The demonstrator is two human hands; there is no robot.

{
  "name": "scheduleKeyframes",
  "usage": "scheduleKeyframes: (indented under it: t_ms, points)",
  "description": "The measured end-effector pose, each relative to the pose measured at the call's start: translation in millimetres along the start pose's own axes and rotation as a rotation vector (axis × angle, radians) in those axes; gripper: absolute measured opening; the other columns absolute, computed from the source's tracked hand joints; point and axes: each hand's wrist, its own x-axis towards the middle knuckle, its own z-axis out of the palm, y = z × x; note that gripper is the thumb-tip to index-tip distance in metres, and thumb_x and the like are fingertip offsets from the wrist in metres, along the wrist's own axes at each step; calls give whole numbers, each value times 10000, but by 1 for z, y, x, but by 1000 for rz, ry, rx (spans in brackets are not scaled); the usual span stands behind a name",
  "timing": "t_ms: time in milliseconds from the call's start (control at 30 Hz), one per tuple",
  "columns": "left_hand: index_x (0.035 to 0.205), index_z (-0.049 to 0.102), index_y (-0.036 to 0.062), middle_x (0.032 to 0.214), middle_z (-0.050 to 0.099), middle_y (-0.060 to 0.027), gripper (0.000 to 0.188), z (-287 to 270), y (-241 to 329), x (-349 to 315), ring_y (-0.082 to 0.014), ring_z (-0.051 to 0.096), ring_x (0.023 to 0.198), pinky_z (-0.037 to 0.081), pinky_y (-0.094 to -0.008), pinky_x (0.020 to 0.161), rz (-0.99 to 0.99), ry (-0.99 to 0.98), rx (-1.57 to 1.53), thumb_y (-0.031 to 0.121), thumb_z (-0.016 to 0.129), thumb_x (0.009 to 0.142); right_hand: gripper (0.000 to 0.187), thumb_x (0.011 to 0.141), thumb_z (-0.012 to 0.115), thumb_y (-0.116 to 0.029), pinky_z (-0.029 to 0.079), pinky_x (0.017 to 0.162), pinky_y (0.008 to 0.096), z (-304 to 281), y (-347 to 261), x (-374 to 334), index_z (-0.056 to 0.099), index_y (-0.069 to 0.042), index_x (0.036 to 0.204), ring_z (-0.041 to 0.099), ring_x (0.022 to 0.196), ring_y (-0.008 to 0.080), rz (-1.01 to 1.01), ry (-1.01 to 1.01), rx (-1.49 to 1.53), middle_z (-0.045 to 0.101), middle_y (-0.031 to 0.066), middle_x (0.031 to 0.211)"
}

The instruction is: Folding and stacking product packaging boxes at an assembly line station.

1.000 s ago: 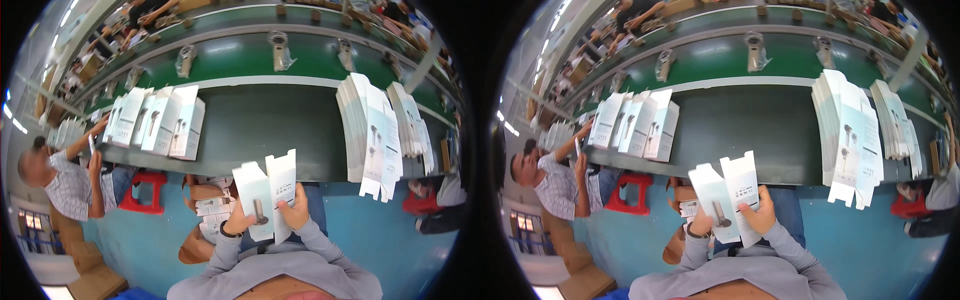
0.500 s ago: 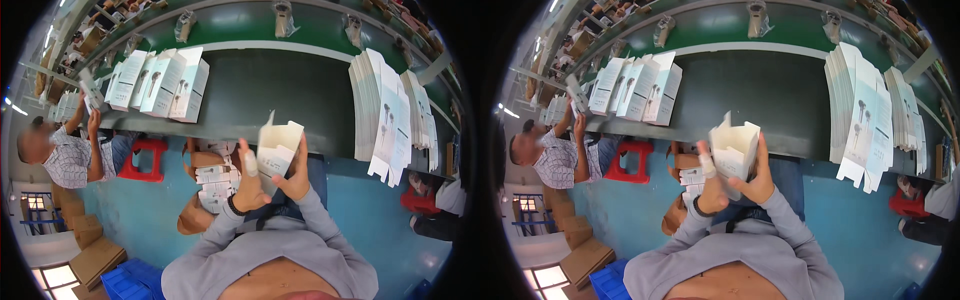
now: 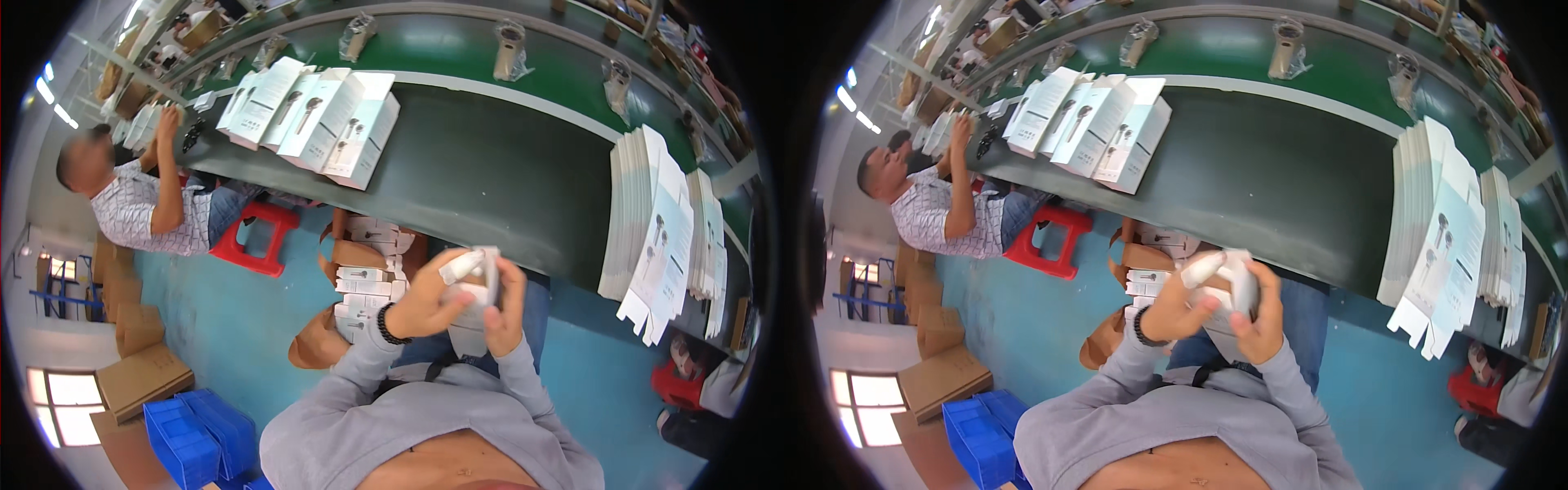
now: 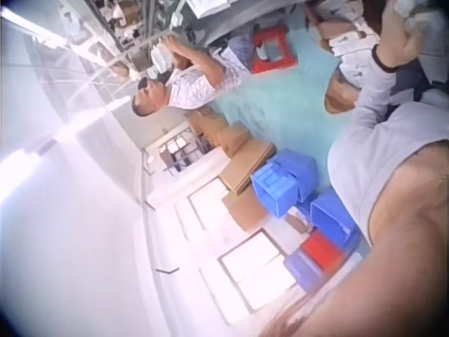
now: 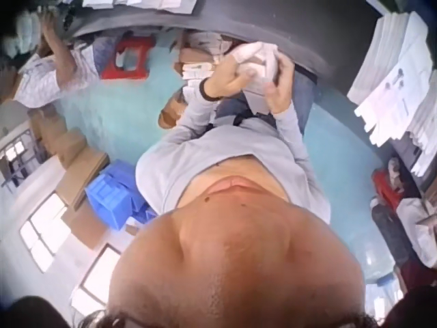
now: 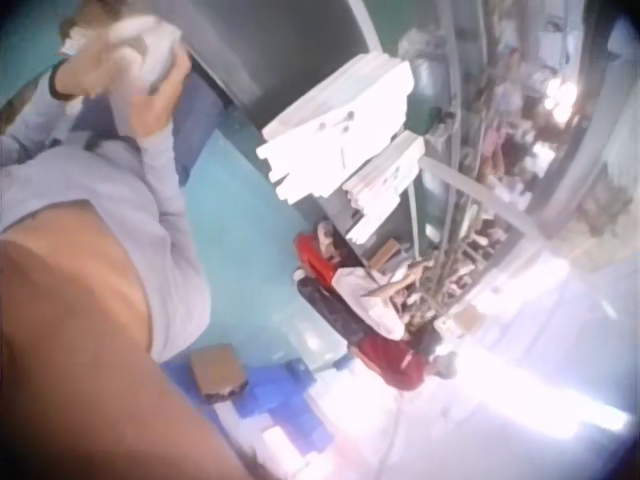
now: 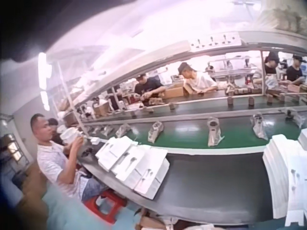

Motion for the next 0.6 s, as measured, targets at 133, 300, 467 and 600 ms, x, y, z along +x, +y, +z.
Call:
scheduleKeyframes:
  t_ms: [133,300,467,600]
  points:
    - [1291,334,-24,1183,459,-178,528,28,10,0,-254,469,1083,373,-344,921,22,154,-204,60,533,810,558,806,615,-391,347,924,338,9,-16,4,378,-8,1136,440,1078,218,85,113,147,436,168,1165]
    - [1272,308,-44,1097,469,-165,566,31,17,10,-243,481,1025,396,-352,892,61,270,-311,4,534,755,497,793,661,-301,377,920,387,8,-20,11,392,-23,1106,481,1059,256,-158,138,113,497,187,1106]
    - [1365,216,38,973,531,-128,720,34,8,19,-232,542,895,404,-377,806,360,402,-187,-67,526,724,478,881,524,-370,386,924,410,19,-13,14,356,-44,1189,495,1081,307,-306,202,204,484,286,1182]
    - [1343,269,80,787,566,-32,709,20,0,22,-176,537,650,314,-353,635,453,312,50,-81,547,711,347,866,555,-313,341,912,418,8,-4,18,589,-26,1058,466,1047,316,-320,160,11,458,230,1242]
